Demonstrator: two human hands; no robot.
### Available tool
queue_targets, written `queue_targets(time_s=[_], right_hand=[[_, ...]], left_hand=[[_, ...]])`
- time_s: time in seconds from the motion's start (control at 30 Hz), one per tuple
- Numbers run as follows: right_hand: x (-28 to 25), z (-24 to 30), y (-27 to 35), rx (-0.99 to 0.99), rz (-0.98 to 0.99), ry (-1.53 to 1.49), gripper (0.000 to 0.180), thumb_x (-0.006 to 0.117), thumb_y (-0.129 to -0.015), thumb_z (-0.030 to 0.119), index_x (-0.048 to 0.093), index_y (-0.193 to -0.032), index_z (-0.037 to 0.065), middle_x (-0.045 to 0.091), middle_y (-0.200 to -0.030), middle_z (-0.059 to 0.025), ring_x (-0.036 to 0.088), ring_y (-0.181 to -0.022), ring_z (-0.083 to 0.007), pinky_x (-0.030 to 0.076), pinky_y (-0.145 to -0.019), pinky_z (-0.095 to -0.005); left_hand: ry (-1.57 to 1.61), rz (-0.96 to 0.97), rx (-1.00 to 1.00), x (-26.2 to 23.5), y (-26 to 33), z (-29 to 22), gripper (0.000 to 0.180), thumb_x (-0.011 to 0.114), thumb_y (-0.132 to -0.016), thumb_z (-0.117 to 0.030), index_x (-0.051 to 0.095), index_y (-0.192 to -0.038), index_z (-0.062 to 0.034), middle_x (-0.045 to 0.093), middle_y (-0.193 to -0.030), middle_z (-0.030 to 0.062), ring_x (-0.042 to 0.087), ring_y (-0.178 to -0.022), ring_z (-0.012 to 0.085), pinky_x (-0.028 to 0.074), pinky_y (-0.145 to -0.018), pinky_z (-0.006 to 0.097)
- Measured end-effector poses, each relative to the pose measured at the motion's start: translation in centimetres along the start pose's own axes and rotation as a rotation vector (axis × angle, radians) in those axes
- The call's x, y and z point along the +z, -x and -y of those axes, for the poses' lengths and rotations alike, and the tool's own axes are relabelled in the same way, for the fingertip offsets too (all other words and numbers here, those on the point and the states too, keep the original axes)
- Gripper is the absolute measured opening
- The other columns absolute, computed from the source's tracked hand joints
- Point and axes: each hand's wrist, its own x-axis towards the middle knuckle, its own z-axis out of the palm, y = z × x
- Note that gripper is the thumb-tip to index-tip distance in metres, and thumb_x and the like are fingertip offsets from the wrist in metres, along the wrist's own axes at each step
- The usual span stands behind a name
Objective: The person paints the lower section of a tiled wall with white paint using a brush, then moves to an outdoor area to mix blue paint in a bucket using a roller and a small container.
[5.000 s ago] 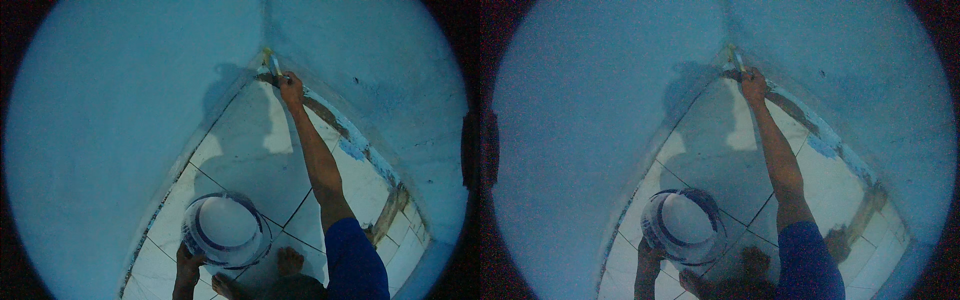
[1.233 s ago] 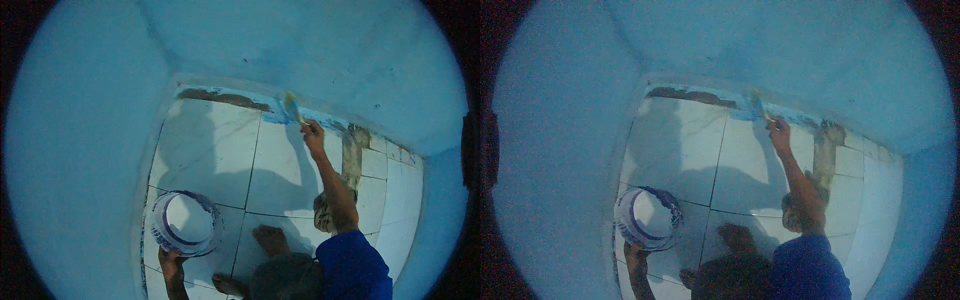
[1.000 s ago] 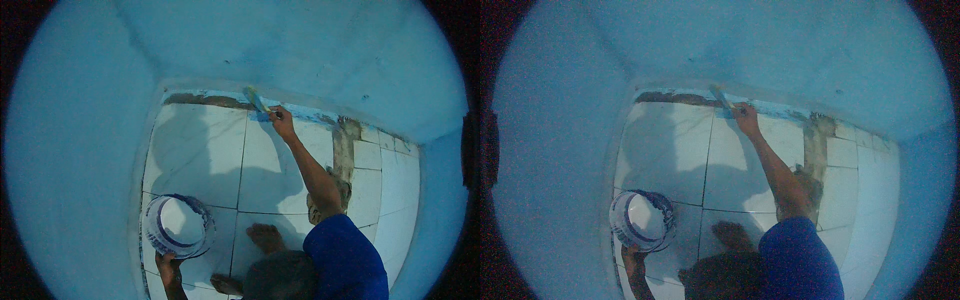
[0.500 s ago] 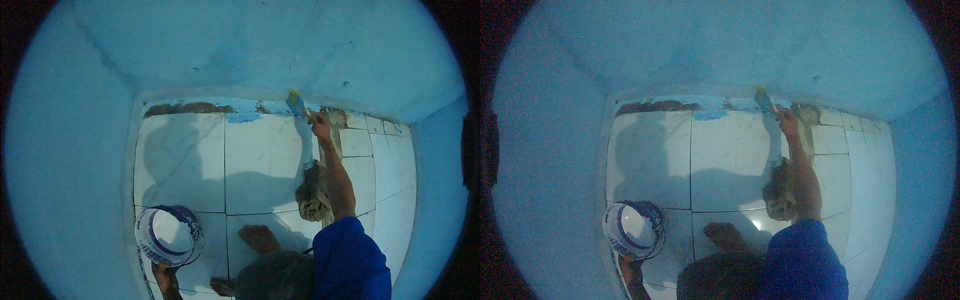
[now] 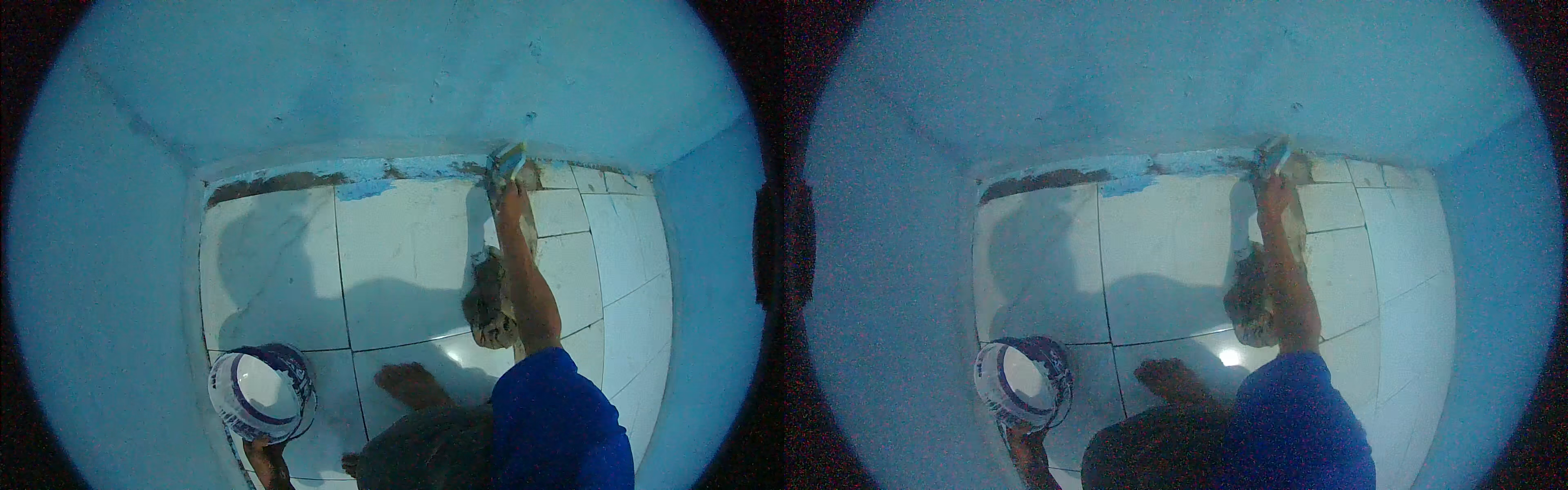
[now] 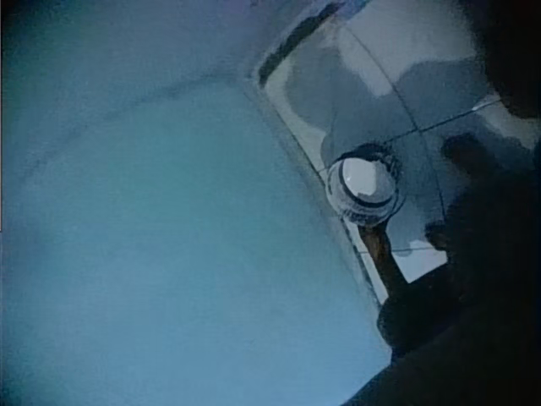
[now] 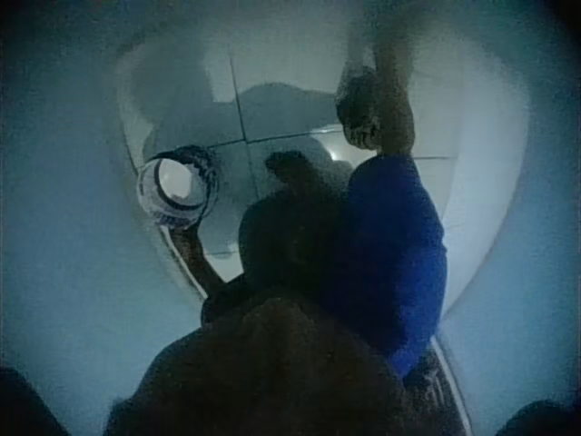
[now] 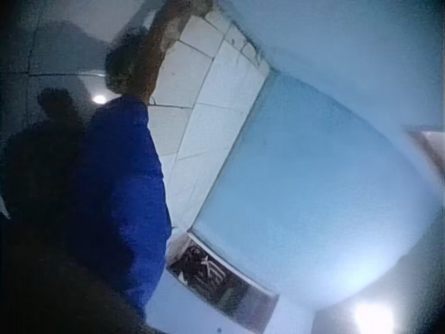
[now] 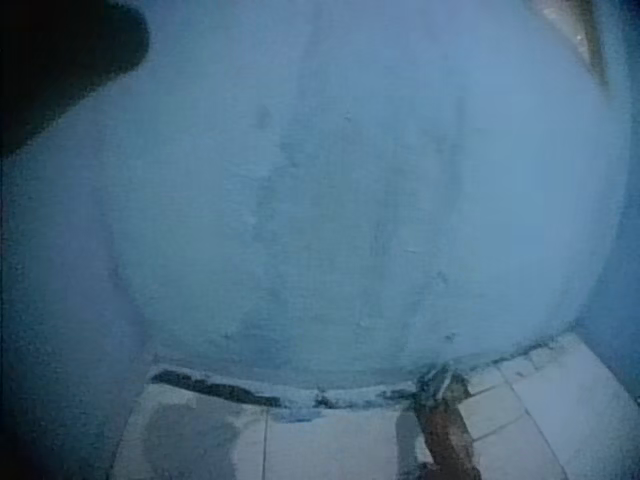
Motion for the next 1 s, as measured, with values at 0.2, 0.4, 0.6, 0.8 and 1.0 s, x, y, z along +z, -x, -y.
queue_targets(time_s=[0.2,0.4,0.6,0.8,1.0], right_hand=[[5.2,-2.6,-4.1,-0.045,-0.22,-0.04,0.034,0.055,-0.095,0.021,0.052,-0.125,0.004,0.062,-0.102,-0.0145,0.06,-0.083,-0.0264,0.05,-0.066,-0.0391],[16.5,7.6,13.1,0.318,0.141,-0.253,0.039,0.056,-0.096,0.02,0.044,-0.128,0.0,0.058,-0.095,-0.0156,0.059,-0.077,-0.0245,0.048,-0.065,-0.0395],[12.2,10.8,15.5,0.171,0.164,-0.236,0.028,0.052,-0.098,0.013,0.04,-0.123,0.008,0.053,-0.081,-0.0047,0.046,-0.05,-0.011,0.036,-0.04,-0.0281],[12.9,13.8,12.1,0.403,0.031,-0.51,0.031,0.051,-0.1,0.015,0.037,-0.127,0.008,0.051,-0.079,-0.0039,0.048,-0.054,-0.0129,0.039,-0.042,-0.03],[18.1,12.8,20.2,0.127,0.224,-0.171,0.03,0.052,-0.098,0.013,0.044,-0.126,0.007,0.056,-0.081,-0.0069,0.053,-0.059,-0.0156,0.045,-0.049,-0.0329]], left_hand=[[0.814,-0.198,-0.365,2.7,-0.3,2.9,0.031,0.073,-0.076,-0.01,0.058,-0.102,-0.0045,0.049,-0.111,0.0126,0.052,-0.109,0.0305,0.053,-0.085,0.051],[0.002,-0.151,-0.055,0.9,1.0,4.0,0.032,0.068,-0.076,0.004,0.058,-0.106,-0.0041,0.048,-0.116,0.0133,0.053,-0.11,0.0314,0.054,-0.088,0.049],[0.166,-0.074,-0.191,0.7,1.1,4.2,0.034,0.069,-0.076,0.002,0.057,-0.106,-0.0049,0.049,-0.12,0.0142,0.053,-0.11,0.0316,0.055,-0.086,0.046],[0.917,-0.226,-0.514,0.0,2.1,9.6,0.037,0.068,-0.077,-0.001,0.055,-0.111,-0.0066,0.05,-0.116,0.014,0.054,-0.109,0.0303,0.057,-0.079,0.045],[0.151,-0.072,-0.611,-0.8,-0.1,8.1,0.044,0.073,-0.072,0.005,0.056,-0.112,-0.0053,0.051,-0.116,0.0143,0.056,-0.105,0.0284,0.056,-0.079,0.041]])
